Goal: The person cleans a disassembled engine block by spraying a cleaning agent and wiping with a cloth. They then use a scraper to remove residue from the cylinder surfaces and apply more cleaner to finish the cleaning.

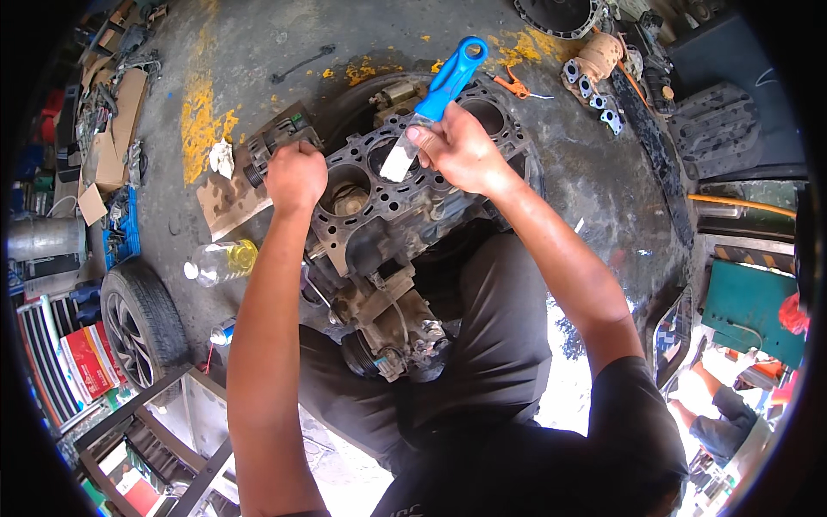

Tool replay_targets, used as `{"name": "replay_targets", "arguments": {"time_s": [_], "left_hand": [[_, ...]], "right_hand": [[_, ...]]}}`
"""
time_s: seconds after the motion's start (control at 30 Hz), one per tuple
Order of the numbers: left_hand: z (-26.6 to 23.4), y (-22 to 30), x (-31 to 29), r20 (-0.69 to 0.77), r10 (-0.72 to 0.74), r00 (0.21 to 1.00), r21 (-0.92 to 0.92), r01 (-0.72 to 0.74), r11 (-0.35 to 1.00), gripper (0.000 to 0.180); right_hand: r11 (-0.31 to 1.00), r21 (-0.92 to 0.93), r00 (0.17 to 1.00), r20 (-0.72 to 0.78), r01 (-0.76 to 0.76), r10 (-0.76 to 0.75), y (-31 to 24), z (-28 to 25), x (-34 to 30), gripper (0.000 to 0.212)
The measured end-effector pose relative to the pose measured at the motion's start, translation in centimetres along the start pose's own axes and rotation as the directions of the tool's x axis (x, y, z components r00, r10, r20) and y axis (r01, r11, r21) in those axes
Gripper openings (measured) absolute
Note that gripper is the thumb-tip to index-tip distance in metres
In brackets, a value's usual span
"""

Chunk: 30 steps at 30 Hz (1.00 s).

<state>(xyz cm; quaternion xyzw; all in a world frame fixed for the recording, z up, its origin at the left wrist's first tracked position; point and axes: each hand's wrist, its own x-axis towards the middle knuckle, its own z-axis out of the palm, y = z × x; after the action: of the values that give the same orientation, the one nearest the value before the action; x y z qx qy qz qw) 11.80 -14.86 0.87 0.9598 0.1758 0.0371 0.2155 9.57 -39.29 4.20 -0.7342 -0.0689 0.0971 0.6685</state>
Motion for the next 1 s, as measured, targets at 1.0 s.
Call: {"name": "replay_targets", "arguments": {"time_s": [1.0], "left_hand": [[0.0,-0.1,0.1,0.033,-0.006,0.999,0.040,0.005,0.999,0.040]], "right_hand": [[0.985,0.162,0.998,-0.022,-0.052,0.057,1.9,-3.3,1.5,0.016]]}}
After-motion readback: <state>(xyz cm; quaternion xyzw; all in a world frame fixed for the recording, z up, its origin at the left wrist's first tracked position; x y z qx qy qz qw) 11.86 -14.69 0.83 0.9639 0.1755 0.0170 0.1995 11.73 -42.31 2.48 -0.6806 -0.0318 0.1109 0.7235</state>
